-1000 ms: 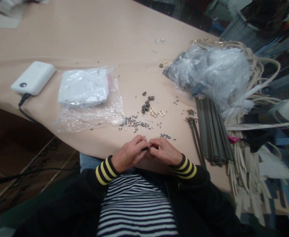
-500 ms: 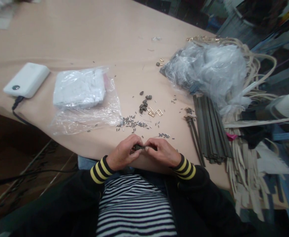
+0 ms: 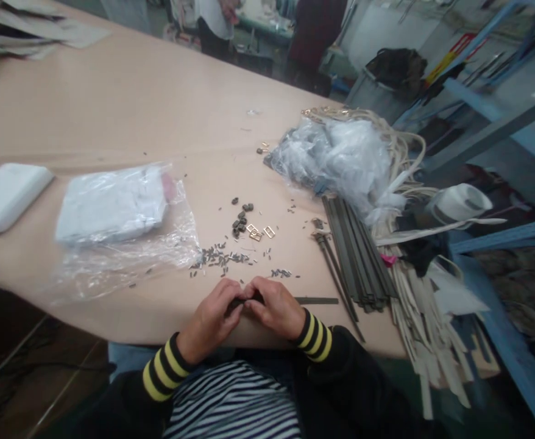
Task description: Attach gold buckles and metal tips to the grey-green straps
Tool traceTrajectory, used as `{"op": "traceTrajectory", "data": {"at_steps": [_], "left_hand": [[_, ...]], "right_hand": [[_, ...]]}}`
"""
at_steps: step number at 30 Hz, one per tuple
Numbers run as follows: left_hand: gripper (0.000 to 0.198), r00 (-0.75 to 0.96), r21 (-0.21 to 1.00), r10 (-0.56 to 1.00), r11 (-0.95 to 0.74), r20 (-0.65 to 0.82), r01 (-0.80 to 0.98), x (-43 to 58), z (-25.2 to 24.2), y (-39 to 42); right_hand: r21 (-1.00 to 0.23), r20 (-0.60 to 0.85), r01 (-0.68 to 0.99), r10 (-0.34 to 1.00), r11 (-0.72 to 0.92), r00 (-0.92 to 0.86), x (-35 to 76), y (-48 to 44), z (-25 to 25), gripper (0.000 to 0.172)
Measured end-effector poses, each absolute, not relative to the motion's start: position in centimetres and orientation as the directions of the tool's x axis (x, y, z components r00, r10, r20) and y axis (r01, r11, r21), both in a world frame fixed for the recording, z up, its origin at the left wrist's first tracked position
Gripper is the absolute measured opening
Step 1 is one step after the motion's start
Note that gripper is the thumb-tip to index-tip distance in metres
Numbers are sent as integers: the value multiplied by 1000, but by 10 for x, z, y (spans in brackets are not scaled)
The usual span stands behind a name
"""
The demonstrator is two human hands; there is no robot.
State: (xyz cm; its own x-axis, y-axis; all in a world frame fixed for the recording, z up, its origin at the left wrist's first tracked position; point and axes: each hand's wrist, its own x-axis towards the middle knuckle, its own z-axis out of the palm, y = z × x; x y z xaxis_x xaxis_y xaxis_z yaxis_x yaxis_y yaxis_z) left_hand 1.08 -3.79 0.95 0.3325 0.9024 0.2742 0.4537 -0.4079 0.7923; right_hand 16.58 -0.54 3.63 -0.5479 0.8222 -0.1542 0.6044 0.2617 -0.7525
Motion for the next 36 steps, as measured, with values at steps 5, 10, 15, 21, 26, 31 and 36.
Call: {"op": "traceTrajectory", "data": {"at_steps": [5, 10, 15, 21, 26, 31, 36], "left_hand": [[21, 453, 798, 858, -442, 243, 410, 12, 14, -34], [19, 536, 773, 809, -494, 241, 398, 13, 17, -23], [41, 437, 601, 815, -577, 380, 554, 12, 4, -10], [28, 310, 534, 804, -575, 507, 620, 16, -22, -11], [19, 274, 507, 783, -583, 558, 634, 18, -23, -12], [17, 258, 536, 789, -580, 558, 614, 20, -16, -11], [18, 222, 592, 810, -557, 543, 583, 19, -21, -11]], "right_hand": [[-827, -224, 543, 799, 148, -559, 174, -3, 41, 11], [-849, -278, 526, 805, 49, -524, 184, -3, 37, 9], [-777, -139, 622, 938, 96, -318, 219, 25, 35, 4], [-235, 46, 965, 990, -117, 132, 282, 87, 40, 16], [-87, 15, 962, 965, -260, 262, 292, 114, 28, 17], [-40, -4, 950, 951, -308, 308, 288, 121, 21, 17], [-62, 14, 961, 962, -271, 273, 294, 117, 40, 16]]}}
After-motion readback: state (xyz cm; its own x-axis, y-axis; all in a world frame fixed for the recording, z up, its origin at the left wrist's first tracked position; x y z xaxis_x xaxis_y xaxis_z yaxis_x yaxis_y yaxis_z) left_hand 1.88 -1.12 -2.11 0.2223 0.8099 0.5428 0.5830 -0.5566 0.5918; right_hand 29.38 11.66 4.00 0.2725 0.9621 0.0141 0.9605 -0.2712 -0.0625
